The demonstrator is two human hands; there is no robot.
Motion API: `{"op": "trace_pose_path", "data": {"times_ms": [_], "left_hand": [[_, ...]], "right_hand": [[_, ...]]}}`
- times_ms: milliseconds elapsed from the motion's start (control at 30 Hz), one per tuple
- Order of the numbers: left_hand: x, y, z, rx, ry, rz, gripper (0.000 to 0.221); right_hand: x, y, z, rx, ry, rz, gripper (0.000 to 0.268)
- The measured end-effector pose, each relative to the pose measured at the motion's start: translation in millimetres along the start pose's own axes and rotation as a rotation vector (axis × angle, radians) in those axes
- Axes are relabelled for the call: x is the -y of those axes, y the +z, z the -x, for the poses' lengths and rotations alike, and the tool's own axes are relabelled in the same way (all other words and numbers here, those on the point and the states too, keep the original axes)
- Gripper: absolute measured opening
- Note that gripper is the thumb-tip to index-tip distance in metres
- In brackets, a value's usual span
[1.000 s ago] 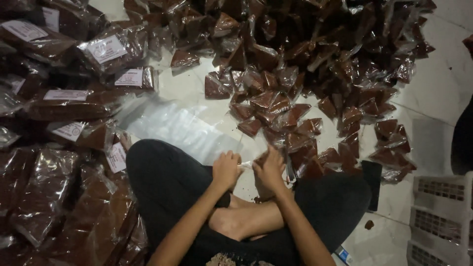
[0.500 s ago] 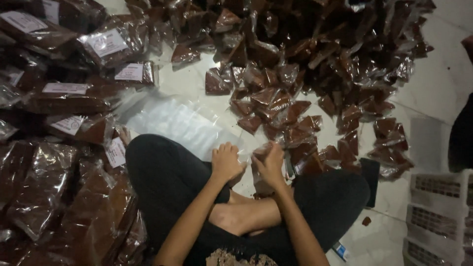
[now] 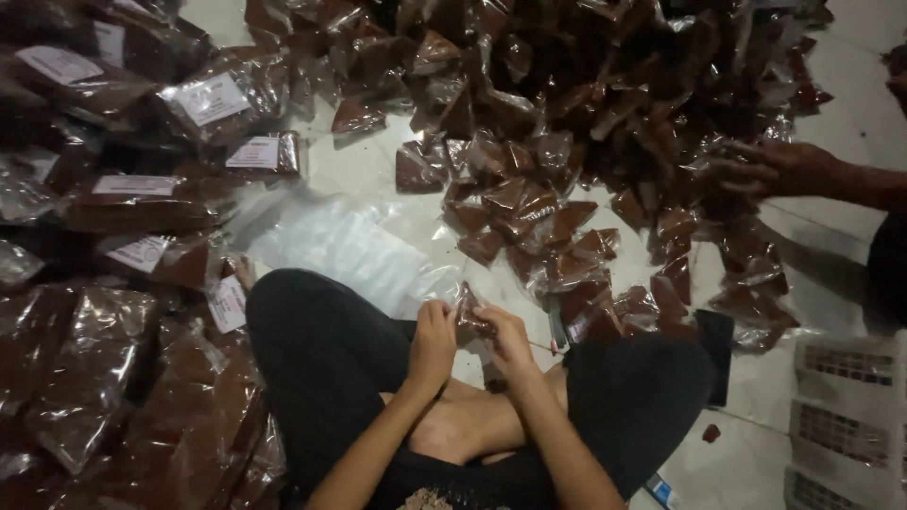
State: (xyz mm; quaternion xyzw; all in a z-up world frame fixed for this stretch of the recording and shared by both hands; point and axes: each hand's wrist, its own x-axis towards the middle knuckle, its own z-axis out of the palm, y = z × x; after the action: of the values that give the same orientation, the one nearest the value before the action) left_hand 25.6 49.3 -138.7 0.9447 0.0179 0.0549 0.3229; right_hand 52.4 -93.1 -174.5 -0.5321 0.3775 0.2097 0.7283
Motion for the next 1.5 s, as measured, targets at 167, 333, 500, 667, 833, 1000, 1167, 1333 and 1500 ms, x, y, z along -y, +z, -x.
{"op": "trace_pose_path", "data": {"times_ms": [167, 333, 500, 667, 833, 1000, 1167, 1333, 1500], "left_hand": [[12.7, 3.4, 4.2, 0.143, -0.011, 0.11, 0.013], [13.7, 16.5, 5.0, 0.213, 0.114, 0.085, 0.019], [-5.6, -13.8, -8.0, 0.016, 0.289, 0.021, 0.035], [-2.1, 42.0, -66.4, -0.026, 0.442, -0.225, 0.019], [-9.3, 69.0, -124.1, 0.08, 0.362, -0.288, 0.019], [-52.8, 20.5, -96.6, 0.351, -0.114, 0.072, 0.048], [-49.4, 1.0, -37.3, 0.25, 0.032, 0.064, 0.085], [1.9, 16.7, -41.6, 0.334, 0.036, 0.04, 0.106], [10.8, 25.6, -55.3, 0.179, 0.109, -0.127, 0.078]], "right_hand": [[0.1, 6.3, -4.0, -0.053, -0.019, -0.187, 0.016], [9.8, 40.0, 37.5, -0.161, -0.251, 0.245, 0.058], [-74.4, -43.5, -100.6, -0.13, -0.322, 0.946, 0.036], [82.4, -39.4, -21.9, -0.64, -0.523, 1.303, 0.049], [79.6, -58.9, -23.5, -0.552, -0.592, 1.29, 0.047], [51.0, -39.9, -4.4, -0.325, -0.48, 0.324, 0.051], [48.2, 4.3, 18.0, -0.123, -0.632, 0.45, 0.061], [23.9, -18.6, -8.2, -0.182, -0.458, 1.145, 0.067], [-7.4, -68.7, -51.4, -0.118, -0.368, 1.216, 0.044]]}}
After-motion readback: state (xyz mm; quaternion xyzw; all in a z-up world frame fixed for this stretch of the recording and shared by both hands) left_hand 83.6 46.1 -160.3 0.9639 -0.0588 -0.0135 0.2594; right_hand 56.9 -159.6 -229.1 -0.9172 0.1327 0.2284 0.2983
